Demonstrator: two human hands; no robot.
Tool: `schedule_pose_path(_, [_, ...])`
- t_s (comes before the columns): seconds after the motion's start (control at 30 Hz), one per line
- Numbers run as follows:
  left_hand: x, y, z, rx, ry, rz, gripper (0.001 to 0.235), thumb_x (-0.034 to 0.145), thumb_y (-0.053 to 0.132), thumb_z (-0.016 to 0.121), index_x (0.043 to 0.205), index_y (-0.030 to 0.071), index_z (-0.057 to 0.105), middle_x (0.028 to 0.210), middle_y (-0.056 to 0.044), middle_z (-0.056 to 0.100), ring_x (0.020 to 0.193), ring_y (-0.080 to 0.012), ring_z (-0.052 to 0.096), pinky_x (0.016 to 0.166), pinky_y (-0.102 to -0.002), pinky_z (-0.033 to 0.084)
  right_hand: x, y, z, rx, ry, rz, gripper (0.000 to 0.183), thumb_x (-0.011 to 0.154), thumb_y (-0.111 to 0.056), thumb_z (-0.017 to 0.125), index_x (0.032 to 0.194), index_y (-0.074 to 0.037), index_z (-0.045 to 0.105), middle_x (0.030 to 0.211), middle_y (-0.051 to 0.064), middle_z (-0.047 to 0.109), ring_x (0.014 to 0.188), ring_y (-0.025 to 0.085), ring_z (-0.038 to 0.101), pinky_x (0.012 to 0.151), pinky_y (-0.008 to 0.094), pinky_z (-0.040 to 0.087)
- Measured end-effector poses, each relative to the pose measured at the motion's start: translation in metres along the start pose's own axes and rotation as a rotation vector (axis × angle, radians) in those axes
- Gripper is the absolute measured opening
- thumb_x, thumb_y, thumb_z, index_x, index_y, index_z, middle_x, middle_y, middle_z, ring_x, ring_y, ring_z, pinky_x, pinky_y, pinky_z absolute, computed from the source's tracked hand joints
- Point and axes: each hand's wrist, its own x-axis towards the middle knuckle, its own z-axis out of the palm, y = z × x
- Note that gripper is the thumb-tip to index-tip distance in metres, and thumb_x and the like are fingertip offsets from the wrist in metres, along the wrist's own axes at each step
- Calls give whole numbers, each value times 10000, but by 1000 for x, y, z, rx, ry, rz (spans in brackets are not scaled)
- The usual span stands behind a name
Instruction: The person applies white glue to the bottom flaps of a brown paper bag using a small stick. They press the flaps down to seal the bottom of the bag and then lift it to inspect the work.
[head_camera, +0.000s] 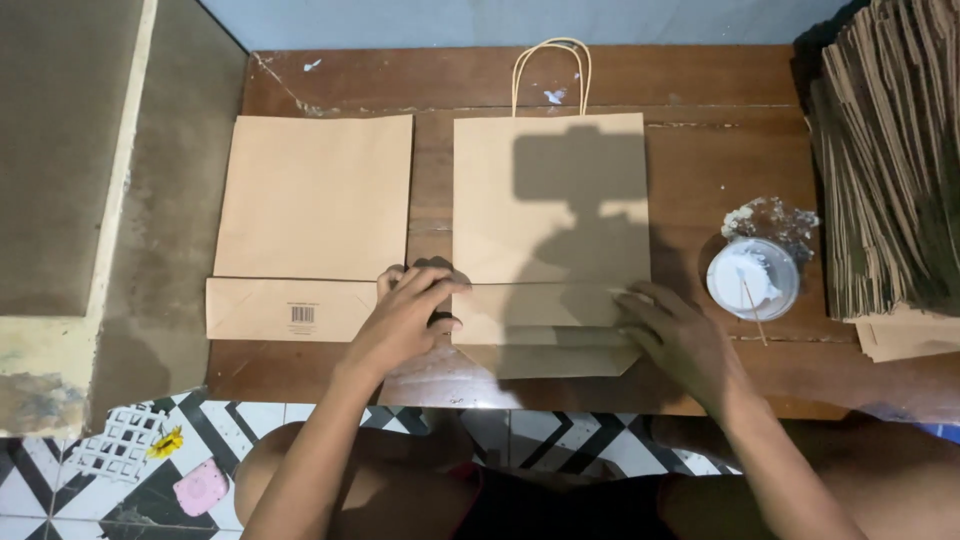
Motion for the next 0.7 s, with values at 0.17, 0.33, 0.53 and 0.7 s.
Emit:
schedule_pose_path(0.17, [-3,29,6,92,41,172,383,917,331,706,1272,191,672,1377,-73,588,1355,-250,454,1091,-527,258,-2,-9,-8,-5,34,-64,338,951,-433,611,1255,-301,678,1408,-72,561,1016,264,726,796,361,650])
schedule_pose_path(0.33, [5,55,31,176,132,423,178,900,248,714,864,85,775,1331,-126,657,1450,-271,407,1173,-519,268,10,-1,12,-228,216,-221,399,892,-634,624,1136,-331,711,1241,-71,637,1006,156,702,701,284,556])
schedule_pose_path(0.53, [20,53,51,38,186,489,500,946,451,629,1224,40,689,1391,-180,605,1449,-321,424,1269,-422,222,63,-41,21,-21,66,-288,259,885,-453,719,925,-199,754,1183,-7,656,1148,258,643,872,420,548])
schedule_pose_path(0.7, [24,44,65,71,256,498,399,939,466,645,1089,104,725,1174,-113,711,1355,-255,535,1271,-363,203,102,-95,39,218,203,-225,709,985,-557,569,1564,-193,380,1587,206,371,1492,415,342,1169,549,276])
